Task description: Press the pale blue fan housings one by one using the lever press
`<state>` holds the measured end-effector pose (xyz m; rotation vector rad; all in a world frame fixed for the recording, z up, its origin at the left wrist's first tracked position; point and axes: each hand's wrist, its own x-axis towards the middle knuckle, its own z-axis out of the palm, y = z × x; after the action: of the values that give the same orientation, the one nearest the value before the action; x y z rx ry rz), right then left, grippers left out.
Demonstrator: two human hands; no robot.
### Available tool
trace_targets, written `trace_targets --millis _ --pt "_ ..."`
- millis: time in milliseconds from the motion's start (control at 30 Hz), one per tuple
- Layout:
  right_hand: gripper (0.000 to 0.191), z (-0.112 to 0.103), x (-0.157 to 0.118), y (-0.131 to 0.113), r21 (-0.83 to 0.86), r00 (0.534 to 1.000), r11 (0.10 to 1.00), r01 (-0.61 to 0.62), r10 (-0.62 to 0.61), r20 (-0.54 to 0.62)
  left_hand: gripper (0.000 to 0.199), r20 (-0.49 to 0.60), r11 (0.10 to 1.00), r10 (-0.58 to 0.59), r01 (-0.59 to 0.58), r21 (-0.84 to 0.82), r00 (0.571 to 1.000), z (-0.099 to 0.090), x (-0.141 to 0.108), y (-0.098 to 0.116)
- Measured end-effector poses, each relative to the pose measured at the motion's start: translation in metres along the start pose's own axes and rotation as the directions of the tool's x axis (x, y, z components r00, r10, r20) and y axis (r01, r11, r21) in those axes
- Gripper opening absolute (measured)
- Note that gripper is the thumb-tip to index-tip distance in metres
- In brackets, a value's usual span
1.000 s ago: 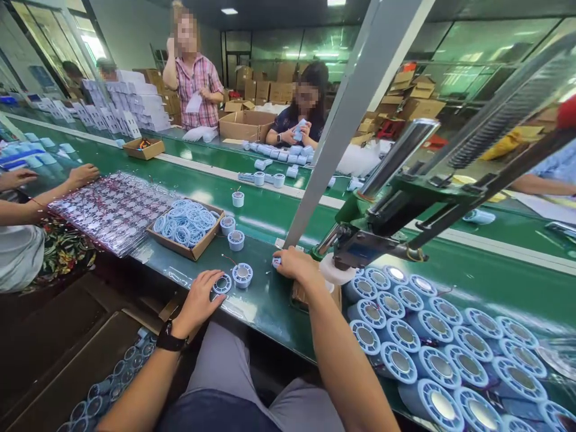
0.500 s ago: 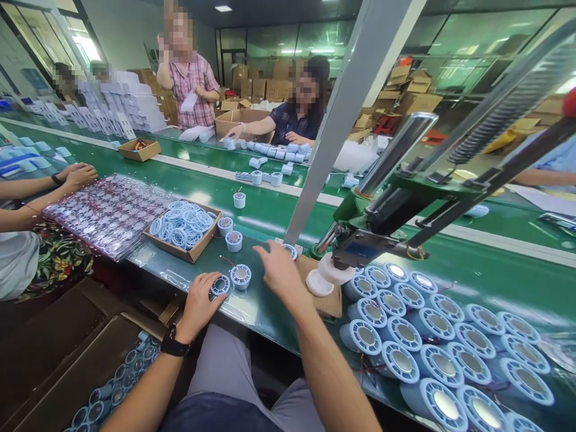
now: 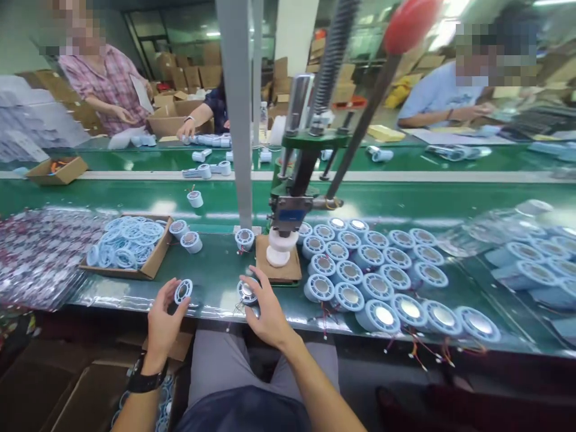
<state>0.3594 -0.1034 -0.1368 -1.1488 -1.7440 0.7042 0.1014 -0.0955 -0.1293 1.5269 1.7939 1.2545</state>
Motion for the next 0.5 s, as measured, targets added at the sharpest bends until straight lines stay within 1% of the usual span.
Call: trace_targets --millis 67,100,133,167,233,300,333,367,400,433,500 --pt "0.062 0.002 -0.001 0.001 0.011 0.992 0.998 -0.06 0.061 -0.114 0.056 0.112 0.998 0.063 -0.062 -0.013 0.992 0.011 -0.004 0.017" --pt "0.061 0.007 -0.001 0.002 0.028 0.985 0.996 -0.086 0.089 -0.15 0.056 0.178 0.993 0.115 -0.115 -0.013 0.977 0.018 -0.007 0.028" --pt "0.06 0.013 -0.001 0.003 0.052 0.979 0.993 -0.106 0.114 -0.171 0.055 0.245 0.984 0.177 -0.18 -0.012 0.953 0.025 -0.008 0.039" --pt "0.059 0.02 -0.001 0.004 0.076 0.976 0.99 -0.115 0.127 -0.177 0.054 0.31 0.968 0.243 -0.252 -0.011 0.919 0.032 -0.01 0.05" --pt "0.062 0.032 -0.004 0.006 0.13 0.975 0.985 -0.118 0.139 -0.174 0.053 0.43 0.921 0.355 -0.389 -0.009 0.83 0.046 -0.012 0.07" --pt "0.071 0.038 -0.01 0.007 0.174 0.97 0.975 -0.14 0.171 -0.173 0.054 0.521 0.873 0.415 -0.488 0.002 0.746 0.055 -0.013 0.083" --pt "0.075 0.039 -0.014 0.008 0.186 0.967 0.971 -0.152 0.186 -0.177 0.055 0.552 0.855 0.427 -0.519 0.011 0.716 0.059 -0.013 0.087" --pt "0.078 0.039 -0.017 0.009 0.191 0.964 0.969 -0.159 0.194 -0.183 0.055 0.572 0.842 0.431 -0.538 0.021 0.698 0.061 -0.014 0.088" --pt "0.079 0.039 -0.021 0.01 0.186 0.963 0.97 -0.158 0.193 -0.189 0.055 0.581 0.835 0.431 -0.549 0.033 0.69 0.062 -0.016 0.089" --pt "0.077 0.039 -0.023 0.011 0.171 0.963 0.974 -0.149 0.182 -0.198 0.055 0.58 0.831 0.429 -0.554 0.047 0.693 0.062 -0.018 0.087" --pt "0.074 0.038 -0.026 0.013 0.138 0.965 0.982 -0.129 0.156 -0.209 0.054 0.551 0.832 0.419 -0.548 0.086 0.722 0.063 -0.023 0.083"
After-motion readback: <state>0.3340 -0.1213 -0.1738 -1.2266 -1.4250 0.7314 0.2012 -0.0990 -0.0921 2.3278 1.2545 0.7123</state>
